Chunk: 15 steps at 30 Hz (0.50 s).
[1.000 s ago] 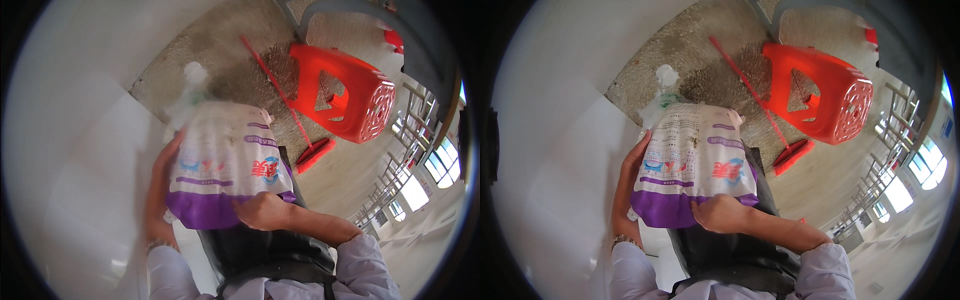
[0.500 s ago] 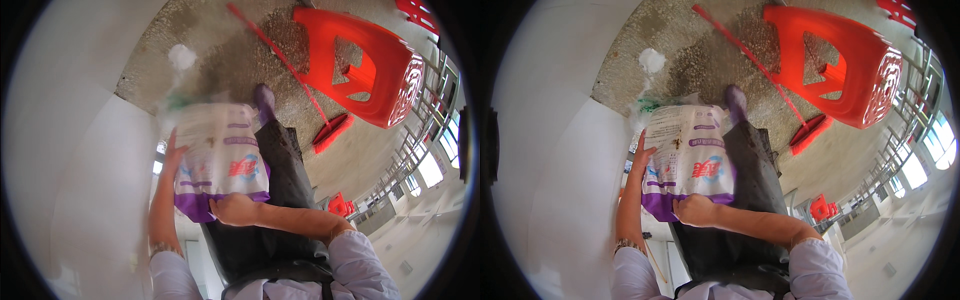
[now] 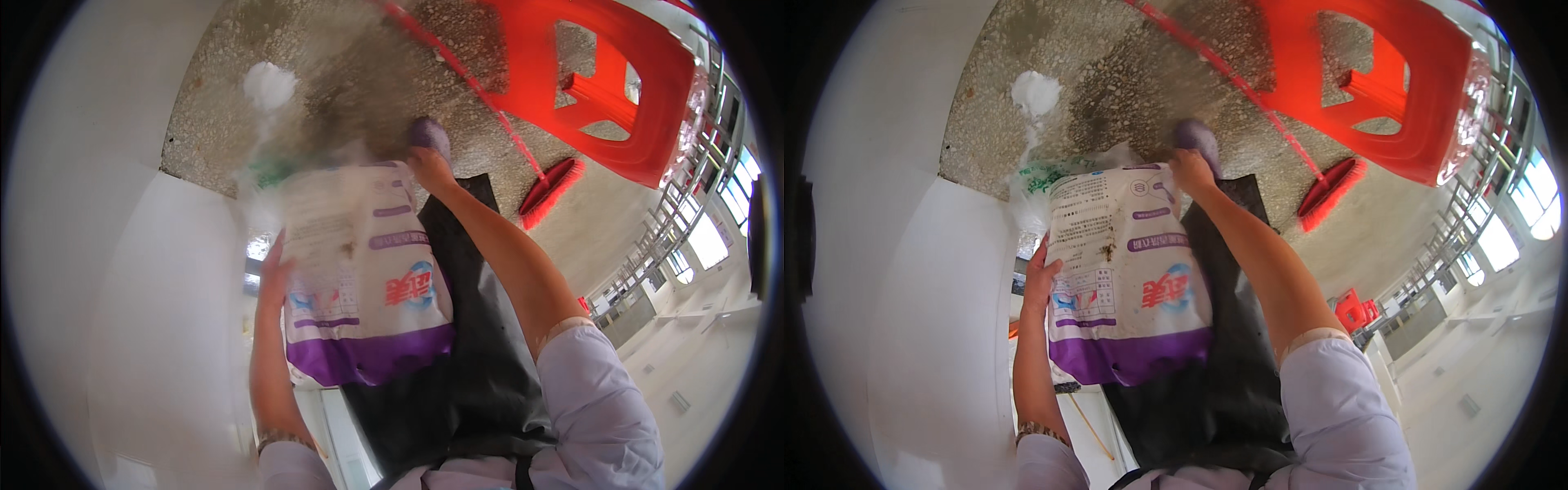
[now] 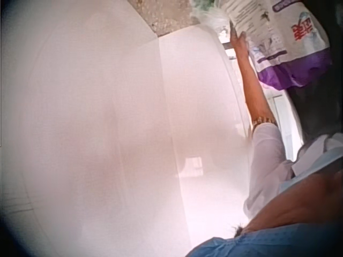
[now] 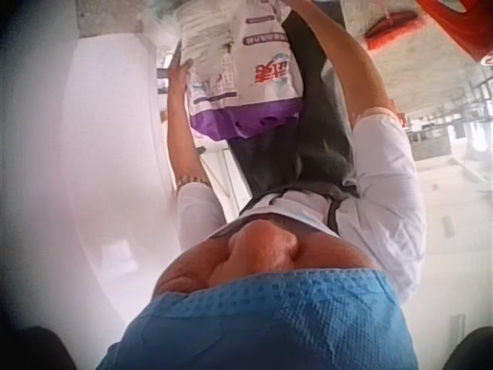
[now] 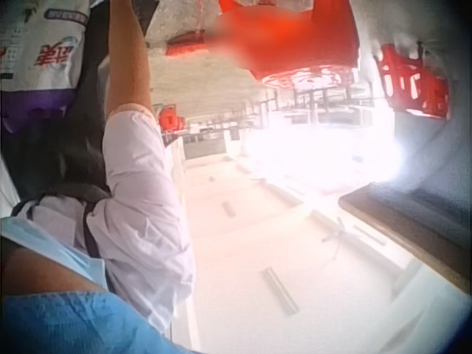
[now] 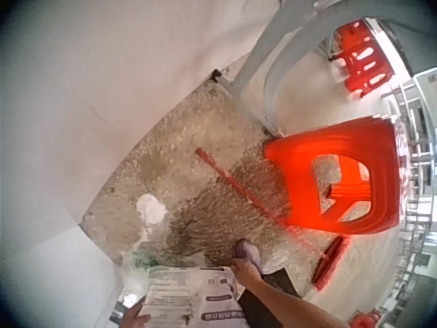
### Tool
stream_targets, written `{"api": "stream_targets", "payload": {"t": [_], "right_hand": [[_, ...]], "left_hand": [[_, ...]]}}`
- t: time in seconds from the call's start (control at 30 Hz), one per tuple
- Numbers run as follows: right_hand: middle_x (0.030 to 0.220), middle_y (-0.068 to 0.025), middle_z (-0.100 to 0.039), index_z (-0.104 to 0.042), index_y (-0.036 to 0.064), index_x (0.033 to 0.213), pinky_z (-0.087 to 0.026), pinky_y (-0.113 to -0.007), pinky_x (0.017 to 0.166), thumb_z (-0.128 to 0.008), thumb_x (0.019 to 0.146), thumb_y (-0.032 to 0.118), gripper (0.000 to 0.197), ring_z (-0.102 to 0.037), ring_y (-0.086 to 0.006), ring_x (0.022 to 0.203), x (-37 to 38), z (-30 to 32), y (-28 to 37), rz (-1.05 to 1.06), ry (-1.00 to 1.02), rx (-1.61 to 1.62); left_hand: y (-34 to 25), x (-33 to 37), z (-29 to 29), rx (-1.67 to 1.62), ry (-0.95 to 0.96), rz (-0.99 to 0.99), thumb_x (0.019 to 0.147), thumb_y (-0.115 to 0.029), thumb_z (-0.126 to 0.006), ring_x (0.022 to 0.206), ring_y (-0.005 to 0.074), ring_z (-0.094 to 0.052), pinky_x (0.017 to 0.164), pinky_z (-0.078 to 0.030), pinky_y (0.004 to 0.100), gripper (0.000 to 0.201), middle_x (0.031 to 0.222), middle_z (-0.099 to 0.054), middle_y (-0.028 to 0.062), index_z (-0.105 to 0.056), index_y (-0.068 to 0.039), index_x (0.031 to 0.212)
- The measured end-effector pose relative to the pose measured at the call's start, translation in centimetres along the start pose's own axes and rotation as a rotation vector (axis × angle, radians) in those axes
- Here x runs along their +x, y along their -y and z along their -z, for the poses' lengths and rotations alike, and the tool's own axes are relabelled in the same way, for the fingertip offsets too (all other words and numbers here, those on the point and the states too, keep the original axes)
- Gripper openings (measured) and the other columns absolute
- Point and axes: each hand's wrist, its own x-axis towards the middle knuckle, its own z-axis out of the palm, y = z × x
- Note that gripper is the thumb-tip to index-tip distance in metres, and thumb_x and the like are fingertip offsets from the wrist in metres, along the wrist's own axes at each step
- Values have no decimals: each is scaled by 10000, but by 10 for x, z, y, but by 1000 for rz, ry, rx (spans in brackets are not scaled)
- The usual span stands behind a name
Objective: The person pours cleaning powder from a bag onto a floor, then scrubs the wet surface using a red broom and an orange squeegee while walking through a restroom area, and turns a valve on a grey pipe.
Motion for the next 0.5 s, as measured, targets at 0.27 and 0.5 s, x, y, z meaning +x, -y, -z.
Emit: {"api": "stream_targets", "payload": {"t": [0.27, 0.5], "right_hand": [[1007, -253, -613, -630, 23, 1013, -436, -447, 872, -469, 854, 394, 434, -569, -389, 998, 16, -70, -75, -380, 63, 194], [1098, -170, -622, -622, 68, 1105, -445, -418, 893, -520, 811, 440, 484, -577, -356, 1041, 25, -57, -60, -313, 326, -184]], "left_hand": [[44, -3, 23, -16, -19, 62, 797, 66, -541, 1073, 139, -541, 936, -406, 265, 557, 1220, -568, 73, -435, -14, 1338], [74, -1, 46, 68, -26, 182, 799, -54, -548, 977, 141, -553, 859, -426, 273, 442, 1092, -615, 78, -533, 25, 1234]]}}
